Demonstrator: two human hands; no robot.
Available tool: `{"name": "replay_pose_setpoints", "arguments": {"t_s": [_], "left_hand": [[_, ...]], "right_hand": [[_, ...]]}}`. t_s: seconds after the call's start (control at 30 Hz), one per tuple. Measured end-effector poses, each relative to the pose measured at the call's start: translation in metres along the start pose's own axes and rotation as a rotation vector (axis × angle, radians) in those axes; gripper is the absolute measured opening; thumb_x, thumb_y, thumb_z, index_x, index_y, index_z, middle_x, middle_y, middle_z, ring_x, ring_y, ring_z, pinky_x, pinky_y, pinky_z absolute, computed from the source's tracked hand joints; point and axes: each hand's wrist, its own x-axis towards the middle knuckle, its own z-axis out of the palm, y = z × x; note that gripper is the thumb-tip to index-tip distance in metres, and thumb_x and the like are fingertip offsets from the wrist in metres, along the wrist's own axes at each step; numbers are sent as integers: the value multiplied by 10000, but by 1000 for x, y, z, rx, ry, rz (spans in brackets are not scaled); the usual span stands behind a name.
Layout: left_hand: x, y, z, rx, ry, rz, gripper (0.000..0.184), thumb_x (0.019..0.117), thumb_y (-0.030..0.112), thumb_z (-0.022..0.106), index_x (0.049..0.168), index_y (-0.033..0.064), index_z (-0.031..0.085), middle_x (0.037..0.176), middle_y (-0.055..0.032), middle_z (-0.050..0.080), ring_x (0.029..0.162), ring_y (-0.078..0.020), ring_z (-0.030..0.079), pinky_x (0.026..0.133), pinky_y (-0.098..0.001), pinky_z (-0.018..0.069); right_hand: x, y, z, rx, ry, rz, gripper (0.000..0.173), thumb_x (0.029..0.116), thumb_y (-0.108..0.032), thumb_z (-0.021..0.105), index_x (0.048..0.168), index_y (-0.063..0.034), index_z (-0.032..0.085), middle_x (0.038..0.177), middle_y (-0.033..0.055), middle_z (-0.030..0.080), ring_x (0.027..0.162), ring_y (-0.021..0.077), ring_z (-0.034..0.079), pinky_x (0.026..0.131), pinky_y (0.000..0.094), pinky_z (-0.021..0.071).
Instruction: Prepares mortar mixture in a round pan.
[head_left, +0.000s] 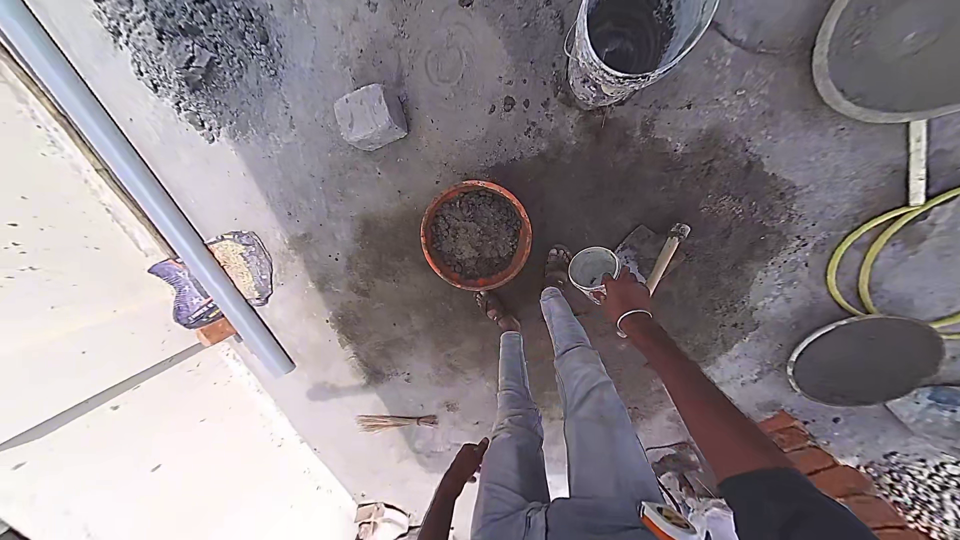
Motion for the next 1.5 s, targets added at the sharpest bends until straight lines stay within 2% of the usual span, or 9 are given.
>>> {"name": "replay_pose_setpoints", "arguments": {"t_s": [0.1, 0.23, 0.37, 0.5, 0.63, 0.73, 1.0, 1.33, 1.5], "left_hand": [[-12, 22, 15, -156, -40, 10, 613, 1104, 505, 349, 1197, -13, 663, 1092, -197, 689, 958, -286, 660, 841, -496, 539], [-3, 39, 32, -102, 30, 28, 632, 1099, 494, 388, 1056, -72, 666, 969, -215, 658, 866, -276, 622, 818, -469, 513], [0, 52, 37, 77, 98, 13, 664, 1078, 516, 419, 1017, -92, 680, 1044, -277, 678, 999, -371, 660, 918, -557, 497], [-10, 66, 44, 137, 134, -22, 653, 1074, 515, 419, 1027, -77, 689, 1099, -280, 682, 1085, -399, 656, 951, -591, 485], [-19, 76, 45, 161, 179, 16, 593, 1076, 461, 449, 1017, -77, 690, 1087, -284, 683, 1080, -410, 657, 947, -592, 485], [-19, 80, 45, 128, 202, 37, 527, 1070, 420, 487, 1060, -68, 684, 1104, -274, 681, 1084, -399, 654, 950, -585, 484], [-11, 85, 39, 133, 204, 52, 495, 1076, 390, 485, 1103, -65, 676, 1119, -278, 681, 1095, -406, 655, 960, -597, 484], [-12, 90, 39, 160, 250, 40, 501, 1106, 354, 403, 1140, -64, 677, 1165, -280, 679, 1143, -410, 646, 994, -600, 472], [-10, 94, 44, 184, 249, 25, 505, 1113, 357, 386, 1148, -60, 668, 1177, -278, 676, 1152, -409, 645, 992, -596, 475]], "right_hand": [[27, -21, -4, -152, -87, -119, 534, 1007, -357, 674, 1373, 24, 596, 1497, 346, 446, 1328, 509, 510, 1039, 638, 451], [50, -83, 8, -323, -247, -294, 389, 978, -113, 674, 1309, 85, 618, 1501, 348, 438, 1361, 518, 464, 1076, 649, 417], [45, -152, 11, -284, -344, -365, 361, 1008, 24, 547, 1358, 105, 579, 1552, 328, 402, 1450, 498, 380, 1172, 624, 333], [34, -184, 10, -113, -304, -350, 405, 1030, -22, 530, 1410, 119, 514, 1509, 326, 458, 1427, 464, 442, 1147, 586, 401], [49, -171, -3, -366, -374, -454, 384, 1027, 6, 526, 1397, 106, 544, 1551, 333, 401, 1447, 485, 396, 1162, 597, 355], [83, -126, 13, -362, -213, -437, 349, 919, 29, 677, 1254, 119, 635, 1509, 353, 424, 1364, 520, 460, 1077, 631, 432], [116, -28, -18, -345, -66, -300, 415, 870, -45, 787, 1240, 81, 647, 1436, 349, 470, 1271, 524, 536, 937, 626, 532], [101, -126, -54, -247, -196, -265, 352, 964, -171, 687, 1229, 61, 671, 1317, 317, 617, 1248, 502, 585, 971, 663, 491], [97, -148, -59, -189, -177, -256, 401, 955, -208, 703, 1263, 45, 665, 1340, 324, 602, 1260, 509, 574, 965, 675, 489]]}}
